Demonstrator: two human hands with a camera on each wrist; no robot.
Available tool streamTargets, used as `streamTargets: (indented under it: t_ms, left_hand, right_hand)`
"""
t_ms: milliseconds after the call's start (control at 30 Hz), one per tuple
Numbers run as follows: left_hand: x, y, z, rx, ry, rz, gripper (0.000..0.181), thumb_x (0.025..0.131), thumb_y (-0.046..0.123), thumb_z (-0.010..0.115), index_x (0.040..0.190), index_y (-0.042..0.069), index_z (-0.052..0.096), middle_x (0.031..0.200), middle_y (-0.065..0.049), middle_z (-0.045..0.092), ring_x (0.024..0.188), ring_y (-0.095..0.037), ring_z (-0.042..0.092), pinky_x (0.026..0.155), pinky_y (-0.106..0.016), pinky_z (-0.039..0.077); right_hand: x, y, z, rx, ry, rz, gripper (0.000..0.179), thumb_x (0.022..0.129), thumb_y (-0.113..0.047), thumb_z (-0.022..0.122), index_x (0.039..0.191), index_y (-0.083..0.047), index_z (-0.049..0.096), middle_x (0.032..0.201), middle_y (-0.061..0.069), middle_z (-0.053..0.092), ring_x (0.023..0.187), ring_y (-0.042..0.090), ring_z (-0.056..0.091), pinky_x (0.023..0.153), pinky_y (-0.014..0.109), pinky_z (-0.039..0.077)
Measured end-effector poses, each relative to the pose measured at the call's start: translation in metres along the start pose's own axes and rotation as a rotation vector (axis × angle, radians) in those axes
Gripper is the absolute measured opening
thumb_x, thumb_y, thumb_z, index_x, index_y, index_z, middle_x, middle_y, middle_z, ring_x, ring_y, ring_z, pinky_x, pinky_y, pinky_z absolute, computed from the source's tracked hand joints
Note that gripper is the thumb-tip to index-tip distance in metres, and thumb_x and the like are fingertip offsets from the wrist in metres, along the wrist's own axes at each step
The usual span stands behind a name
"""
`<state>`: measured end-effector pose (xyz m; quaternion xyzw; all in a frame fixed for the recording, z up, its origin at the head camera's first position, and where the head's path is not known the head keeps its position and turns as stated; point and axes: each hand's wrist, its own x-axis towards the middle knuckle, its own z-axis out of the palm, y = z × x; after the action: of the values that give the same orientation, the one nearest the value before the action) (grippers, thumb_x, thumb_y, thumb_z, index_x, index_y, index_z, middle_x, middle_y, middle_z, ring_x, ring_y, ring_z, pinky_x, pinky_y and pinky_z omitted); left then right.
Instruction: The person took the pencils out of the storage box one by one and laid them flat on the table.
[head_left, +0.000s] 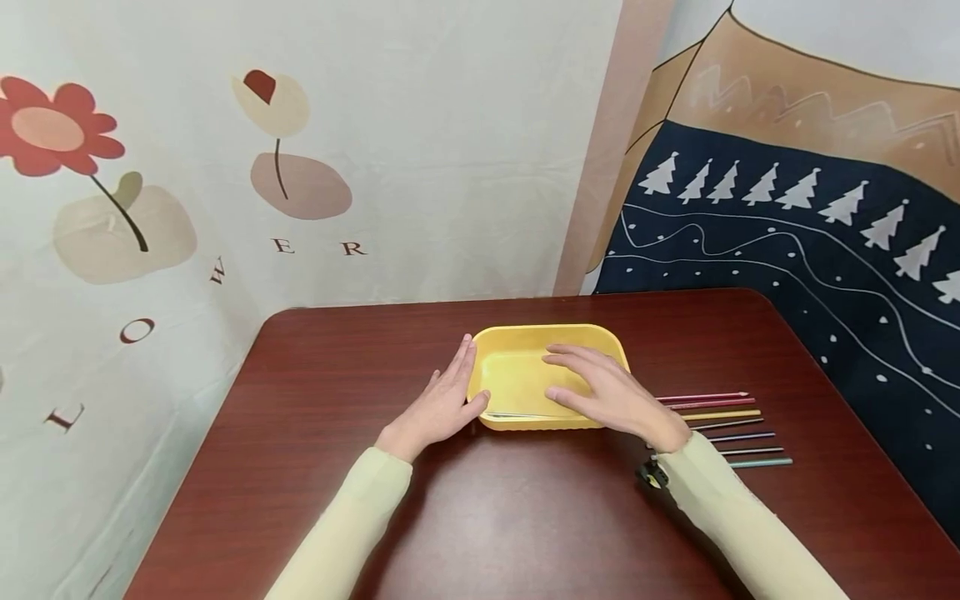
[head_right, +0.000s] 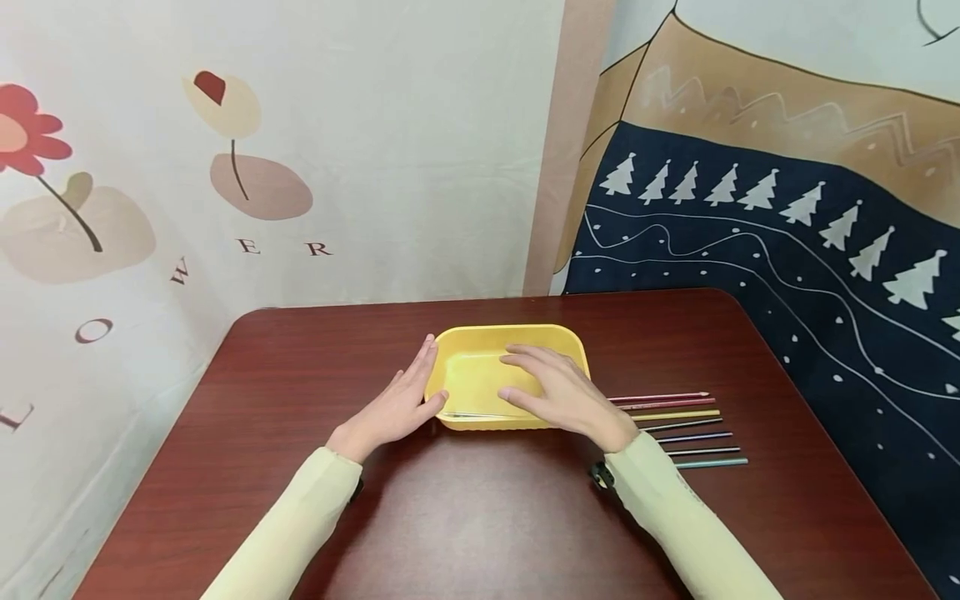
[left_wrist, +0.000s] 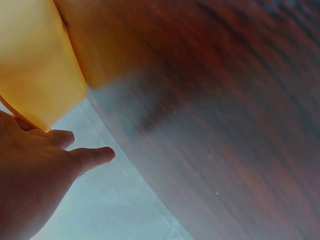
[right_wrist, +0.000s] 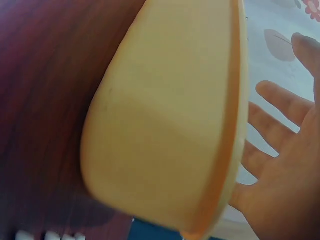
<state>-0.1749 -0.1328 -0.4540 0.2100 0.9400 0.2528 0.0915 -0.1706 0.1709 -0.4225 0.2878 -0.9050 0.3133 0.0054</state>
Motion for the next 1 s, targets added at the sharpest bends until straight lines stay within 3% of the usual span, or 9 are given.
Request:
streamTargets:
  t_ms: [200,400,600,1000]
  left_hand:
    - [0.000,0.001,0.000,-0.007,-0.006,-0.009,0.085,0.107,0.047,0.043,0.166,0.010,-0.006,0.172,0.003,-0.017,0.158,-0.020,0.011,0.121,-0.064,0.016]
    - [-0.001,0.000,0.000,-0.005,-0.006,-0.001,0.085,0.107,0.048,0.043,0.166,0.009,-0.006,0.172,0.003,-0.018,0.158,-0.023,0.015,0.120,-0.065,0.017]
    - [-0.002,-0.001,-0.001,-0.001,-0.006,0.002,0.085,0.107,0.049,0.042,0.165,0.009,-0.006,0.171,0.003,-0.018,0.158,-0.021,0.012,0.120,-0.065,0.017]
    - [-0.001,0.000,0.000,-0.006,0.009,0.003,0.085,0.107,0.048,0.043,0.166,0.009,-0.005,0.174,-0.003,-0.012,0.158,-0.021,0.011,0.120,-0.065,0.018]
  right_hand:
    - [0.016,-0.005,0.008,-0.022,-0.053,-0.019,0.060,0.097,-0.056,0.065,0.142,-0.016,0.065,0.151,0.002,0.056,0.143,0.027,0.047,0.116,0.056,0.034]
    - [0.030,-0.008,0.016,-0.030,-0.122,-0.051,0.058,0.097,-0.052,0.068,0.142,-0.015,0.065,0.146,0.003,0.060,0.140,0.023,0.051,0.117,0.046,0.037]
    - [0.045,-0.008,0.025,0.003,-0.202,-0.096,0.052,0.096,-0.044,0.073,0.136,-0.012,0.067,0.135,0.003,0.067,0.128,0.019,0.059,0.110,0.041,0.045]
    - [0.059,-0.006,0.033,0.065,-0.384,-0.073,0.039,0.093,-0.030,0.079,0.126,-0.010,0.073,0.117,-0.003,0.072,0.105,0.014,0.065,0.097,0.035,0.052]
